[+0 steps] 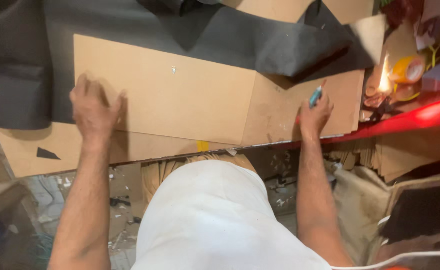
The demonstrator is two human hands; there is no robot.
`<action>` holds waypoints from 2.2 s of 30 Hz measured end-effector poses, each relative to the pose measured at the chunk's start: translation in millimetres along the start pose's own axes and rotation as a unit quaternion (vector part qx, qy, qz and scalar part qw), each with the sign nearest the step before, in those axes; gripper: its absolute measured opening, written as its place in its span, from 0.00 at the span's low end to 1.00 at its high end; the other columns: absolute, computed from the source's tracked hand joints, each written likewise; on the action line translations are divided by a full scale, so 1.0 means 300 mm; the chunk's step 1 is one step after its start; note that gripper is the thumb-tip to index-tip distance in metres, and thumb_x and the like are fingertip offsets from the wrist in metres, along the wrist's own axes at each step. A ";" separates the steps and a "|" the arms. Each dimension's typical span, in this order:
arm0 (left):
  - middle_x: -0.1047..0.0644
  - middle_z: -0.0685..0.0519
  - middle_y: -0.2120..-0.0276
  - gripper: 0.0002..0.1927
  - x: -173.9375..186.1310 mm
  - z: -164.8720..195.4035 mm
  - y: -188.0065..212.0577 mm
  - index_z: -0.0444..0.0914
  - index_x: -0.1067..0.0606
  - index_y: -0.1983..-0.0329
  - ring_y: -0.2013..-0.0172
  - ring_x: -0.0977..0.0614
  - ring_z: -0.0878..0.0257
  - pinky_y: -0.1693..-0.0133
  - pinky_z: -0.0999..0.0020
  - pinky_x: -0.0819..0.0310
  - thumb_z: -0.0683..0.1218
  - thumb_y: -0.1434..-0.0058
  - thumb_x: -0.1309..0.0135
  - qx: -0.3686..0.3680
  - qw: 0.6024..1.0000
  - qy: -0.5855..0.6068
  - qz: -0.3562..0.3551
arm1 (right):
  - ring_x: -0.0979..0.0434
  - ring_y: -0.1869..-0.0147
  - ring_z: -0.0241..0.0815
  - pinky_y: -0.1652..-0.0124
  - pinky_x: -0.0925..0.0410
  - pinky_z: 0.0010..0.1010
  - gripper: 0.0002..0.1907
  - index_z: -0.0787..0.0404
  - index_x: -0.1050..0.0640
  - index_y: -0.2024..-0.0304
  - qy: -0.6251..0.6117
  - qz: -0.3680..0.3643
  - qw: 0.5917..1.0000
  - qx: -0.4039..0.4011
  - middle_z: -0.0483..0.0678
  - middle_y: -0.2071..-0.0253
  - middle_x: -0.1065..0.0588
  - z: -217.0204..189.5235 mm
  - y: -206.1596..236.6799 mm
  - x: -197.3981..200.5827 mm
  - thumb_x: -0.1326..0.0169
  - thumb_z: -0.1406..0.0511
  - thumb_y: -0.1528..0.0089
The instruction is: The person unrolls a roll of black fabric on a work table, lays a cardboard sheet over it as a guide, and cuts the fabric into pieces with a utility knife. They reposition the fabric, cut additional strips, fold a cut piece, and spread the fabric out again on the table.
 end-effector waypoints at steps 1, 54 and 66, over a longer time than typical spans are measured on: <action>0.36 0.34 0.31 0.33 -0.018 0.043 -0.025 0.29 0.27 0.45 0.36 0.33 0.37 0.42 0.46 0.27 0.56 0.40 0.26 0.014 1.000 0.002 -0.012 | 0.23 0.46 0.55 0.47 0.29 0.46 0.20 0.64 0.26 0.39 -0.013 0.006 1.000 -0.012 0.55 0.50 0.25 -0.001 -0.001 -0.007 0.44 0.66 0.33; 0.52 0.34 0.25 0.46 -0.121 0.106 -0.228 0.31 0.37 0.29 0.35 0.38 0.40 0.48 0.45 0.25 0.50 0.49 0.31 0.183 0.931 -0.183 -0.256 | 0.18 0.54 0.57 0.55 0.26 0.45 0.22 0.50 0.25 0.37 -0.009 -0.439 0.671 0.597 0.55 0.57 0.18 -1.682 0.106 -0.785 0.43 0.64 0.35; 0.43 0.35 0.29 0.68 -0.155 0.131 -0.223 0.28 0.41 0.25 0.34 0.38 0.38 0.50 0.47 0.24 0.67 0.63 0.27 0.169 0.937 -0.180 -0.248 | 0.18 0.57 0.54 0.60 0.26 0.43 0.27 0.47 0.27 0.35 0.082 -0.466 0.700 0.535 0.53 0.58 0.19 -1.181 -0.120 -0.420 0.42 0.66 0.37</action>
Point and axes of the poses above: each hand's wrist, its own y-axis away from the middle knuckle, its own x-axis out of the back of the hand, z = x × y, the point moved 1 cm from there along -y, towards the middle knuckle
